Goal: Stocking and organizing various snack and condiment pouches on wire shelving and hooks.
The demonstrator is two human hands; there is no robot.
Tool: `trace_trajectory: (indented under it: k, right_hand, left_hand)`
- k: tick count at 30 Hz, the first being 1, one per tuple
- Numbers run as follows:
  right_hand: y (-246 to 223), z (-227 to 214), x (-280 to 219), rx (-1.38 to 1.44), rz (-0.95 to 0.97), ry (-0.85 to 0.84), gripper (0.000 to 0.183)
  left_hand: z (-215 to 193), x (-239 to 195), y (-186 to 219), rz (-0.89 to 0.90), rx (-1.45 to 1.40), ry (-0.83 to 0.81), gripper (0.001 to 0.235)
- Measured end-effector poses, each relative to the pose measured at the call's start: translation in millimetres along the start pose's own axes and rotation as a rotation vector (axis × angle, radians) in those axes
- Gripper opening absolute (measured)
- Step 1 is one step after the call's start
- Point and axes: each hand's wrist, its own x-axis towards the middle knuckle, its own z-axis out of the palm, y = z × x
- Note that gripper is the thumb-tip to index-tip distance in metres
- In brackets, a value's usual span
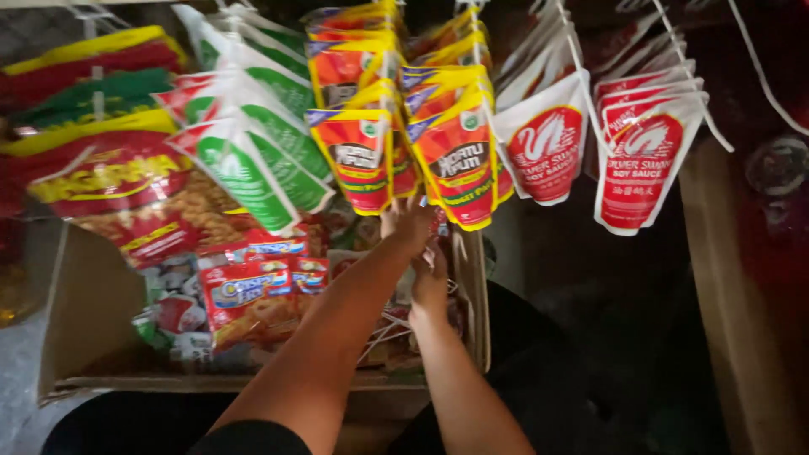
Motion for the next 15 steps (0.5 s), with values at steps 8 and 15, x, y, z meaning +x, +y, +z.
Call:
trace_trajectory:
  k: [8,15]
  right_hand:
    - [20.2,0.3,4.7,-0.069,-0.056,-0.010,0.049]
    - [15.5,4.7,-2.5,-0.127,-0.011,0.047,0.046]
  left_hand:
    - [26.8,-3.3,-45.9,0.062,-0.103,0.018,0.044]
    - [3.4,-93.2,-87.1,0.219,-0.183,0.499,0.054]
